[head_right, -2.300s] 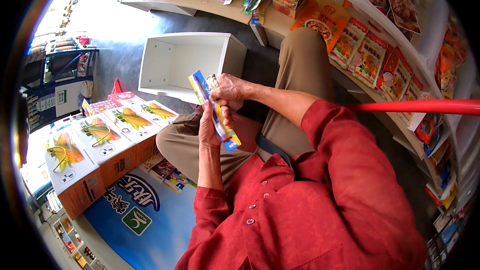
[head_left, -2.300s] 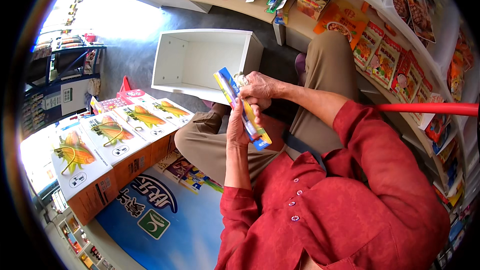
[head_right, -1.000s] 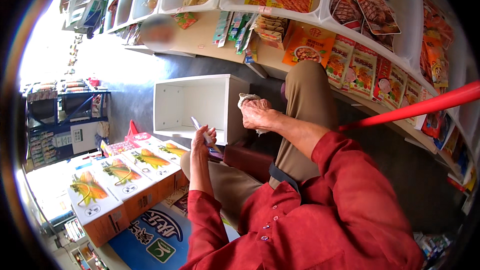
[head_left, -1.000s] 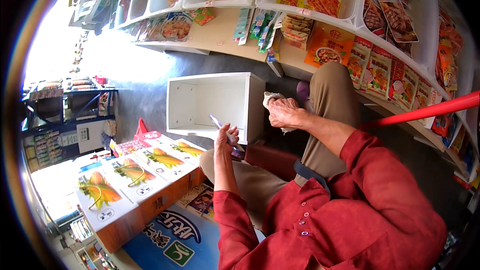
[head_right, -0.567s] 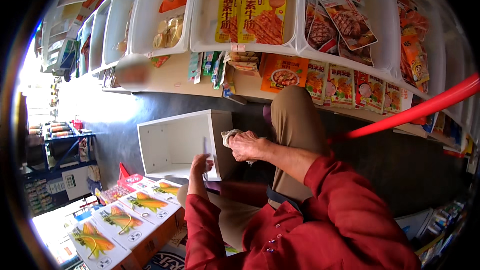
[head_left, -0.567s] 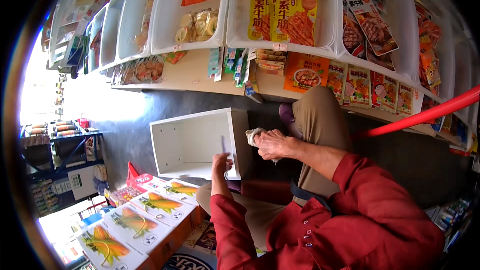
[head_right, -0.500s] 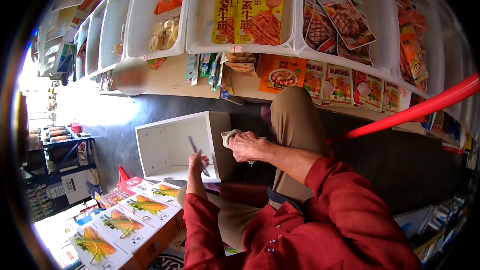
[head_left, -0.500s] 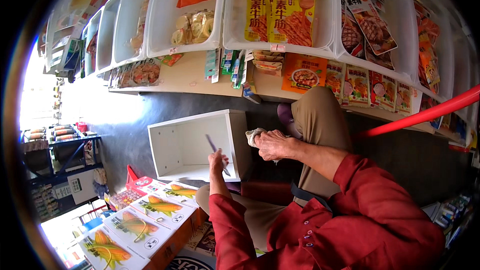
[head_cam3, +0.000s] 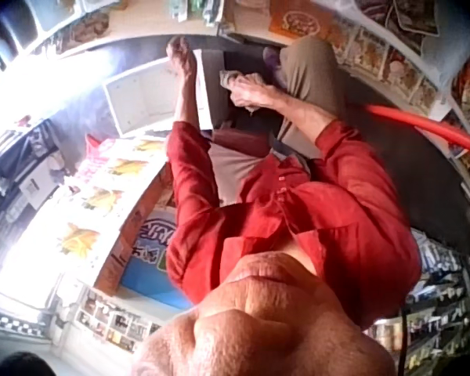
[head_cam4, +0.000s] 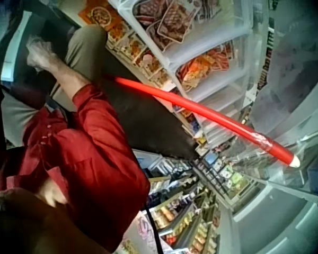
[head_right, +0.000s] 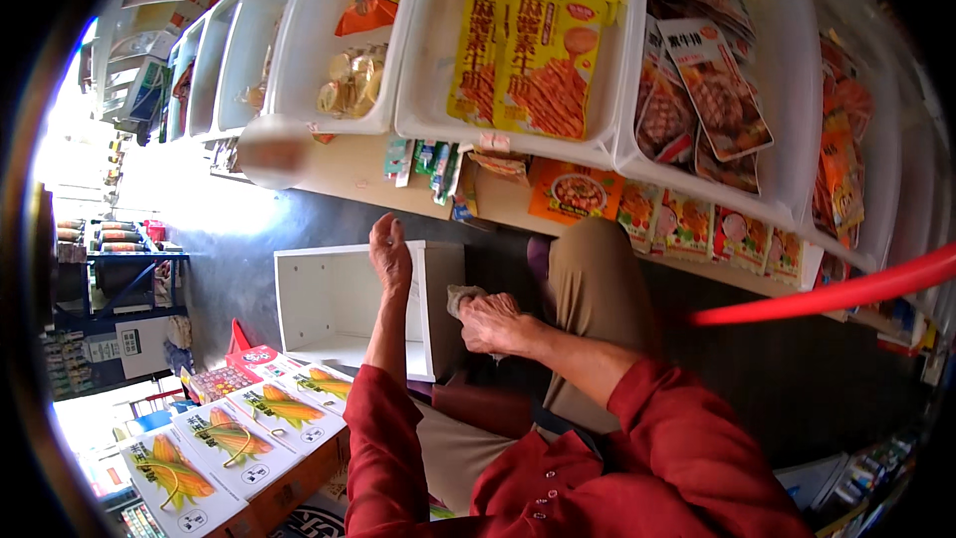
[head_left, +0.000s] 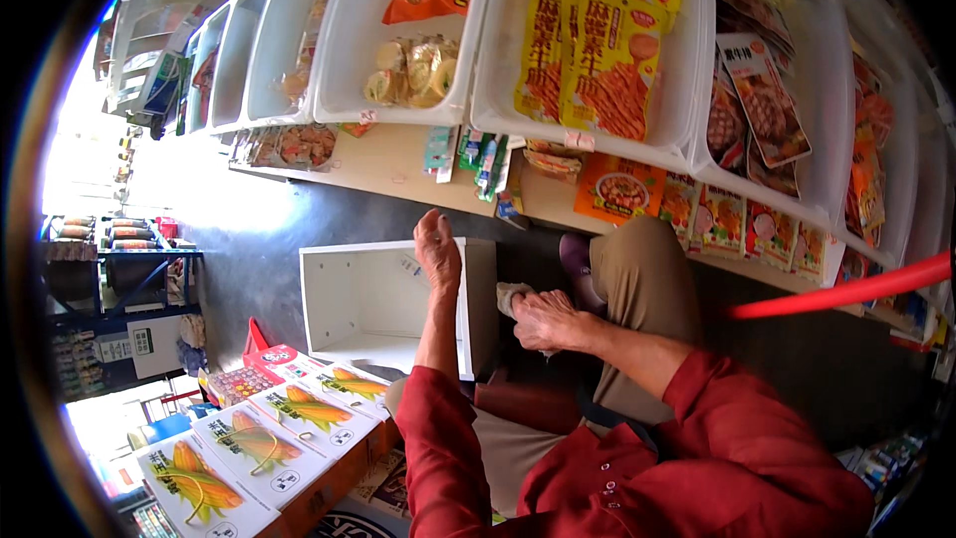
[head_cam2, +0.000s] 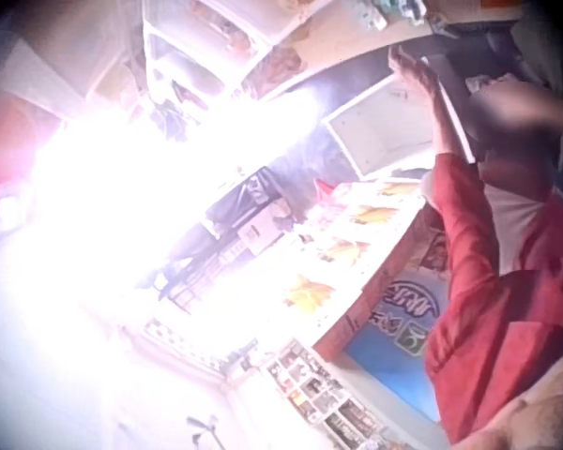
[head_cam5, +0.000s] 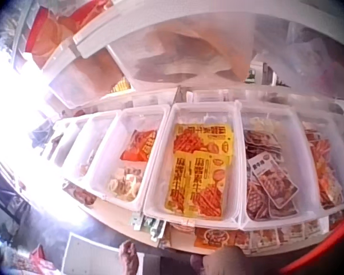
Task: The person wipes the inside of a white shelf unit with a cloth while sitting on the floor. They then pick up various packaged items, including toothbrushes and toothpaste, from a nearby shelf and place them into the cleaned unit.
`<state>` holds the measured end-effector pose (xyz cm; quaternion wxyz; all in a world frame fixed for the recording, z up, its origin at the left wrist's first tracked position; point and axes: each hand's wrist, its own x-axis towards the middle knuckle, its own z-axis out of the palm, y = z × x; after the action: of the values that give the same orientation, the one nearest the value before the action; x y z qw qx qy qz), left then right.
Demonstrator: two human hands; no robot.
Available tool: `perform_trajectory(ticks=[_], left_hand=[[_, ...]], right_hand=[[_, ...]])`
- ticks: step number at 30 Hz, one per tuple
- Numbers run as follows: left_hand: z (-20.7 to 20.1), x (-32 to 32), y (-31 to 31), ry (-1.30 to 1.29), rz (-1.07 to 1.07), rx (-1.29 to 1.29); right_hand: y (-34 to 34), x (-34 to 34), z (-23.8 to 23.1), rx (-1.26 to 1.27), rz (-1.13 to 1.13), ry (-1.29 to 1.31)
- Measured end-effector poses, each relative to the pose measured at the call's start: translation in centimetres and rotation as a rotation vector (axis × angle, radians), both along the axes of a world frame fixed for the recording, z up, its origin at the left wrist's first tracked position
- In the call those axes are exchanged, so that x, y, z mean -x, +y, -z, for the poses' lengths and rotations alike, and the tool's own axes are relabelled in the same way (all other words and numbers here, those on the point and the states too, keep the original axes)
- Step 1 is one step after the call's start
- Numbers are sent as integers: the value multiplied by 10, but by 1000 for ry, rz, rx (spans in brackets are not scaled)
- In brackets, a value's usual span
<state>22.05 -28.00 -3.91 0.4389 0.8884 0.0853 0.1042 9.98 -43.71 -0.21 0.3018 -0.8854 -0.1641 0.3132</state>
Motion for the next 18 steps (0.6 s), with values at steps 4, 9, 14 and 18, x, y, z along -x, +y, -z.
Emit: perform_trajectory(ticks=[4,9,14,18], left_hand=[[-13,-50,-18,-14,6,-97],[13,-96,-23,-104,44,-271],[11,-111,-33,131,21,-249],[23,-129,-30,115,26,-355]], right_hand=[[-1,5,-15,41,96,-283],[-5,4,-23,-45,-37,-151],[-10,4,-21,-51,-25,-183],[-11,3,-13,-42,-9,-208]])
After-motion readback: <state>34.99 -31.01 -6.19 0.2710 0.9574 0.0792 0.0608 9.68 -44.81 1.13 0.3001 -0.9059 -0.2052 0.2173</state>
